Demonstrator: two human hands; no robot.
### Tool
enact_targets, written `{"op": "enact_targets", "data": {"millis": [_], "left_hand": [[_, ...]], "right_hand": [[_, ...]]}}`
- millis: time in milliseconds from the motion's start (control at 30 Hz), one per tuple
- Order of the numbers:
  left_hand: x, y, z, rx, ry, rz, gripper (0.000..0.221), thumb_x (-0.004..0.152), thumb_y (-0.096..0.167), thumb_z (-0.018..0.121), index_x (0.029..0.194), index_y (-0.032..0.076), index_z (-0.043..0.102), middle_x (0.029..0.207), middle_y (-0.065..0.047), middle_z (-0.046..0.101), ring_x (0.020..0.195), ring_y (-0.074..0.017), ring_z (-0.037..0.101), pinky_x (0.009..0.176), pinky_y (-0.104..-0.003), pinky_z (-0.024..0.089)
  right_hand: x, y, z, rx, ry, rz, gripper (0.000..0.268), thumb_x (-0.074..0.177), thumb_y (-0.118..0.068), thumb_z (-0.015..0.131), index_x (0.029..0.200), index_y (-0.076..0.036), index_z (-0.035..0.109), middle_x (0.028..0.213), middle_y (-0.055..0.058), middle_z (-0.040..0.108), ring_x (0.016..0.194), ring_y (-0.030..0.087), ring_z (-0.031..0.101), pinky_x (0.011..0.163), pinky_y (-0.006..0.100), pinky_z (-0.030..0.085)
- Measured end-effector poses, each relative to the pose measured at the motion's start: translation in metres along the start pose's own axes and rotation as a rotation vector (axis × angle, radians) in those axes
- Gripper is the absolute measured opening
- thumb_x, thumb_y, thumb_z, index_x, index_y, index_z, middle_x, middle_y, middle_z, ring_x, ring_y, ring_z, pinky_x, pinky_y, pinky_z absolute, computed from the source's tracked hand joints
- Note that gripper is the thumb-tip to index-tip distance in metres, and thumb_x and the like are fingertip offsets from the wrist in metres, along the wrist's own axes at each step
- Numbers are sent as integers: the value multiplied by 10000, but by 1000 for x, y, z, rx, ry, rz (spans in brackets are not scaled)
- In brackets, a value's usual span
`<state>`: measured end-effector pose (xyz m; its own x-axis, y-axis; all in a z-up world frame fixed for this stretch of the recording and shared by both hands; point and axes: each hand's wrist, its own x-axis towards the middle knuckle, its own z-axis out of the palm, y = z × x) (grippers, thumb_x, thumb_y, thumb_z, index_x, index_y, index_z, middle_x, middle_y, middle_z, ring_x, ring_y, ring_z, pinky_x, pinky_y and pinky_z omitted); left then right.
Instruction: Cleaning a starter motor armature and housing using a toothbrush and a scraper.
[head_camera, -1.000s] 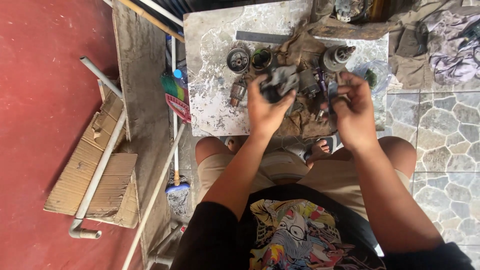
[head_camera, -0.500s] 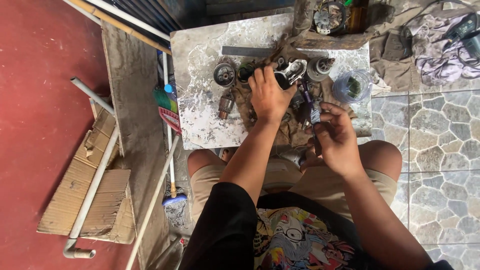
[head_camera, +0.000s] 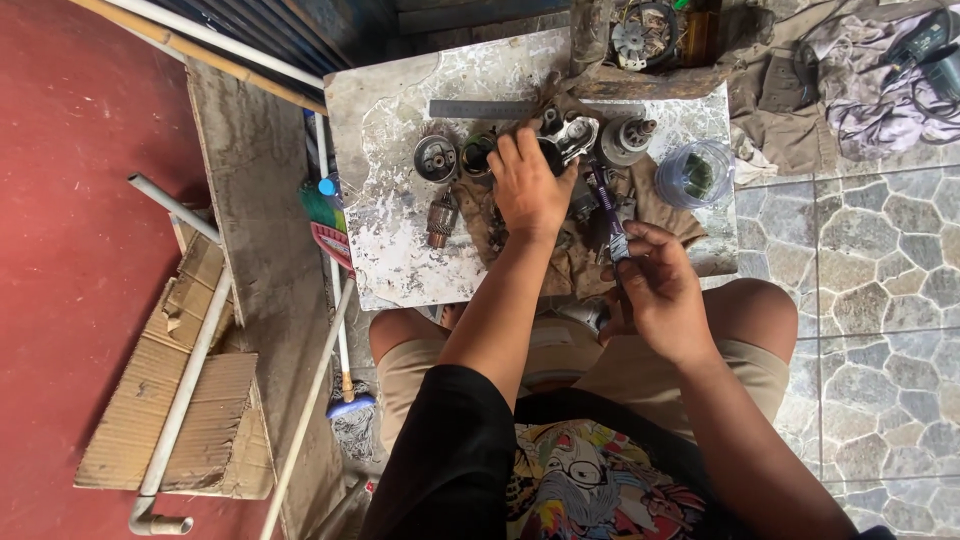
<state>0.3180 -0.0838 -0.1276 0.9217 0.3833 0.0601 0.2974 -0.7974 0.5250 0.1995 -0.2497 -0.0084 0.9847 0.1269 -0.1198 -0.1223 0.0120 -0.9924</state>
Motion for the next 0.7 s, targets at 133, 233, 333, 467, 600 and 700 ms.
{"op": "enact_targets", "data": {"millis": [133, 233, 333, 467, 600, 700], "left_hand": [[-6, 6, -19, 66, -44, 34, 756, 800, 399, 844, 1367, 137, 418, 1302, -134, 447, 1271, -413, 485, 860, -560, 600], [-6, 2, -14, 102, -68, 34, 851, 886, 352, 797, 1550, 196, 289, 1415, -124, 404, 1335, -393, 454, 882, -551, 604], [-2, 1, -17, 115, -94, 61, 897, 898, 362, 794, 1598, 206, 255, 1439, -132, 415, 1350, -396, 459, 904, -560, 595], [-1, 0, -18, 121, -131, 45, 962, 878, 425, 811, 1613, 227, 221, 1414, -144, 405, 1338, -401, 450, 905, -555, 582], [0, -5, -10, 109, -149, 61, 978, 850, 430, 836, 1605, 240, 243, 1384, -148, 405, 1315, -406, 457, 899, -567, 577], [1, 1, -12, 117, -191, 83, 935, 848, 429, 834, 1586, 282, 280, 1362, -130, 428, 1291, -392, 474, 892, -542, 578]], "right_hand": [[-1, -2, 3, -23, -2, 1, 449, 987, 131, 505, 1427, 40, 492, 1030, 124, 525, 785, 271, 740, 519, 331, 626], [-4, -14, 6, -6, -12, 50, 436, 991, 100, 494, 1423, 38, 480, 910, 152, 596, 630, 234, 717, 388, 292, 584], [-3, -11, 4, 0, -9, 85, 409, 991, 96, 507, 1396, 36, 485, 870, 183, 636, 604, 246, 709, 362, 326, 586], [-3, -9, 4, -49, 8, 63, 397, 985, 99, 516, 1375, 24, 513, 940, 167, 643, 619, 225, 709, 416, 306, 576], [3, 5, 0, -73, -7, 57, 406, 980, 105, 527, 1376, 18, 515, 927, 178, 648, 607, 228, 702, 412, 308, 564], [0, -3, 5, -30, -9, 111, 401, 985, 95, 525, 1377, 11, 510, 879, 195, 664, 601, 251, 708, 372, 336, 574]]}}
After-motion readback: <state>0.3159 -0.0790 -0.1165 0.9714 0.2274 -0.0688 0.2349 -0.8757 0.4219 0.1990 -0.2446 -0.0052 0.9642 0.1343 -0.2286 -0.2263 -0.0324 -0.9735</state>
